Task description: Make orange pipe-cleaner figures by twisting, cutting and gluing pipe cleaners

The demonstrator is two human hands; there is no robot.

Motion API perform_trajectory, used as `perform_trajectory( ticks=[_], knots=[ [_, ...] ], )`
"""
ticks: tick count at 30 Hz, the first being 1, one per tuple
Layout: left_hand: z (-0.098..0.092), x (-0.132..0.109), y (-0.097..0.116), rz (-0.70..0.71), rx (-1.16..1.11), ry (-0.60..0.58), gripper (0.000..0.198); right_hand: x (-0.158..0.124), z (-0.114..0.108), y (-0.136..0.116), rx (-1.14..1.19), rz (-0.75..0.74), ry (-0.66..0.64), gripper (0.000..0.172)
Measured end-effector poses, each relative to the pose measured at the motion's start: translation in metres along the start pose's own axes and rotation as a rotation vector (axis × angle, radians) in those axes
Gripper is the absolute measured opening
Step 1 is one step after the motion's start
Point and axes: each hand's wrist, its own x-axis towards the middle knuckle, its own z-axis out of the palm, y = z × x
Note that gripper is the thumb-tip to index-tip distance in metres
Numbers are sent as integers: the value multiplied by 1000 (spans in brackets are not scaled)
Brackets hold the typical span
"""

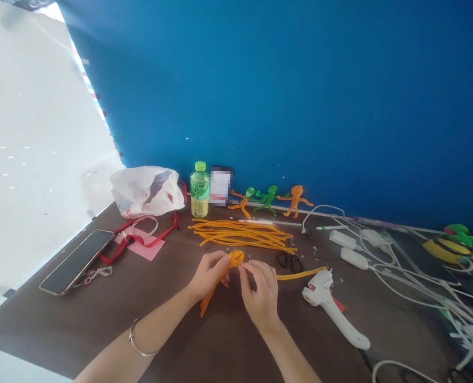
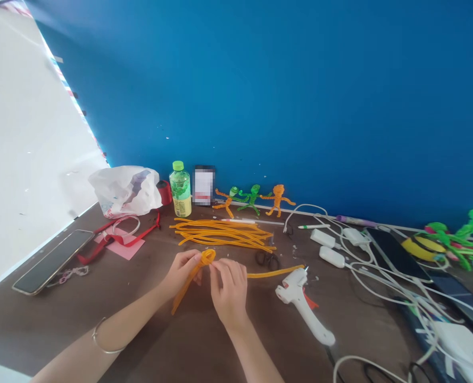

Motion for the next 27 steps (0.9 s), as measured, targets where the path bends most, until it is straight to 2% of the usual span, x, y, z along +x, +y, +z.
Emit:
perform_trajectory(
  ticks=[27],
  knots=[
    [5, -1, 2, 3, 53, 39, 35, 0, 0, 0, -81, -83, 1, 12]
  ],
)
